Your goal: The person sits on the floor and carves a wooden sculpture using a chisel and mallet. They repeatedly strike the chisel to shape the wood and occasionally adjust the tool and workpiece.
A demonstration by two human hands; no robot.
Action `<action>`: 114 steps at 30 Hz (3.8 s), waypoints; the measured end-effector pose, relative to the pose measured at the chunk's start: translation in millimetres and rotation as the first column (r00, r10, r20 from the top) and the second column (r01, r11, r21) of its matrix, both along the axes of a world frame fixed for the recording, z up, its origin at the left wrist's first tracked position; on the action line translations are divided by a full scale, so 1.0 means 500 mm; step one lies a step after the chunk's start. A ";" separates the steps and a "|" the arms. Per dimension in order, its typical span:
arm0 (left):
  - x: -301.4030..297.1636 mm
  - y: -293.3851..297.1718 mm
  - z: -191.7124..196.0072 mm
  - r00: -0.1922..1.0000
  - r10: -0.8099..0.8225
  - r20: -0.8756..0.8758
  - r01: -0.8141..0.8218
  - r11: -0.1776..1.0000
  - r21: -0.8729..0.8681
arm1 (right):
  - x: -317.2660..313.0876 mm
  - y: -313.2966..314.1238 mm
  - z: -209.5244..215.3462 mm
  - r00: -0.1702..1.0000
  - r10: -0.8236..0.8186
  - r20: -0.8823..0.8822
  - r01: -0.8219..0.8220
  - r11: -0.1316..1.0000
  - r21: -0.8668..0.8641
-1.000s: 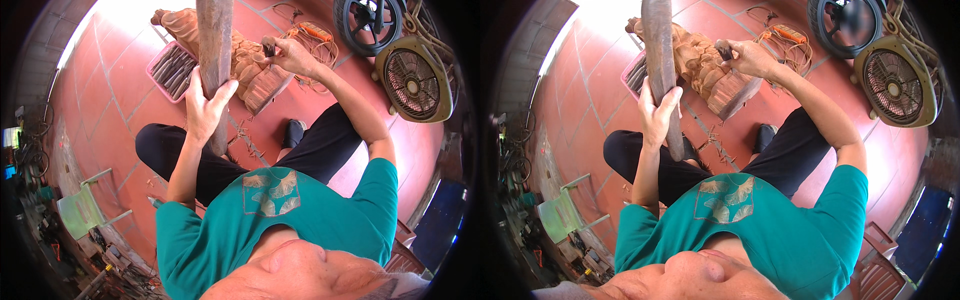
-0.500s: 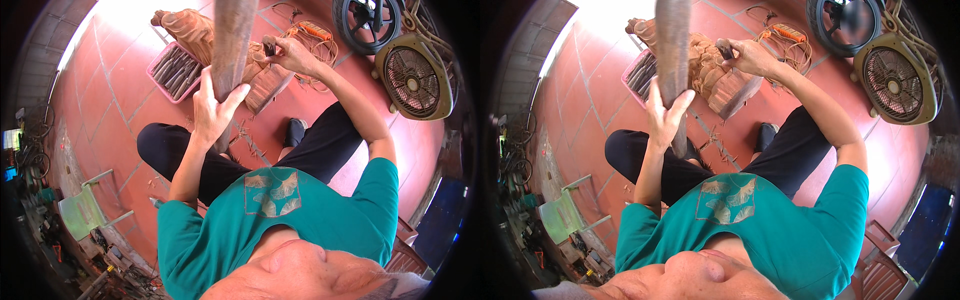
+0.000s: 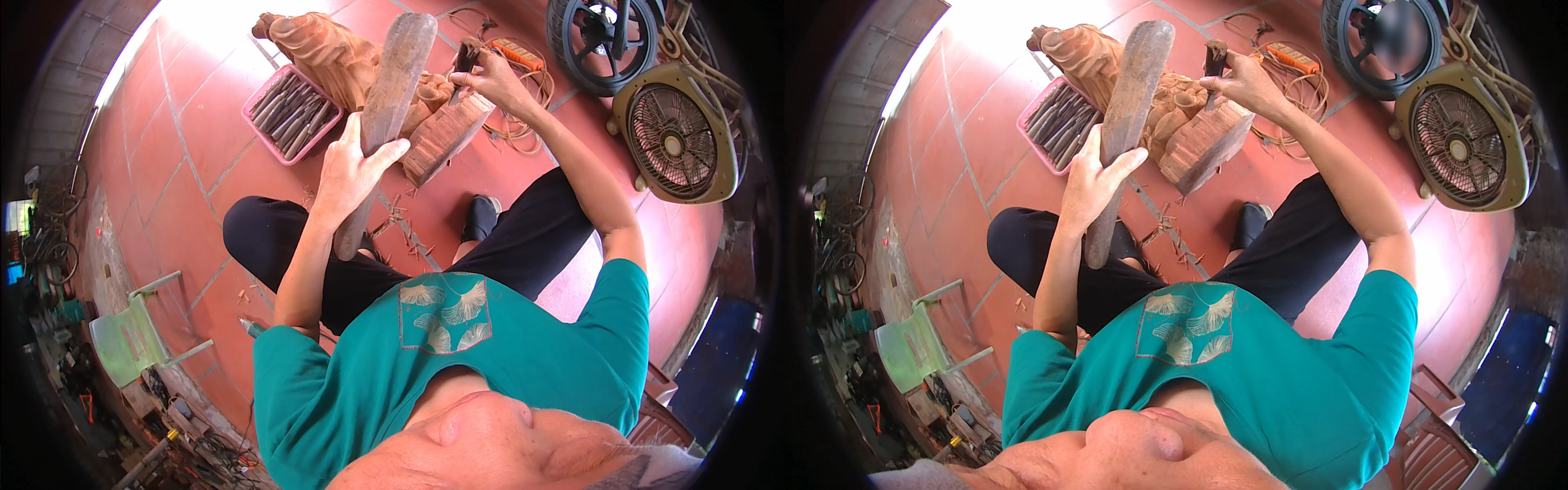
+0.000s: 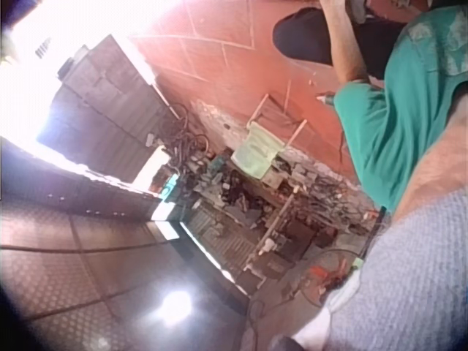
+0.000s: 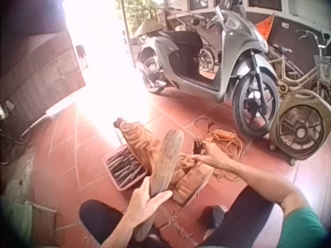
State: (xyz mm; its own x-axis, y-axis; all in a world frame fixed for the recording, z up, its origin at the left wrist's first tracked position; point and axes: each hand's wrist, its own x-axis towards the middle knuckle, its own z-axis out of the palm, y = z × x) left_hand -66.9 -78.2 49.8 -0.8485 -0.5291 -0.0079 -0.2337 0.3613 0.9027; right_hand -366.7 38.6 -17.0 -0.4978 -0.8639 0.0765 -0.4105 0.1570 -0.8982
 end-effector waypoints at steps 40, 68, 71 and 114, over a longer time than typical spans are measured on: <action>-0.014 0.020 -0.021 0.998 -0.028 0.058 0.036 0.989 -0.144 | 0.102 -0.013 0.037 0.831 0.222 -0.510 -0.261 0.965 -0.006; 0.043 0.021 -0.075 0.975 0.189 -0.116 -0.150 0.947 0.285 | 0.075 -0.012 0.005 0.973 0.203 -0.107 -0.201 0.979 0.024; 0.043 0.021 -0.076 0.978 0.175 -0.114 -0.135 0.946 0.293 | 0.073 -0.011 0.005 0.967 0.238 -0.091 -0.238 0.971 0.004; 0.000 -0.022 0.018 0.992 -0.106 -0.067 0.109 0.992 0.058 | 0.058 -0.004 0.033 0.997 0.042 0.060 -0.041 0.999 -0.021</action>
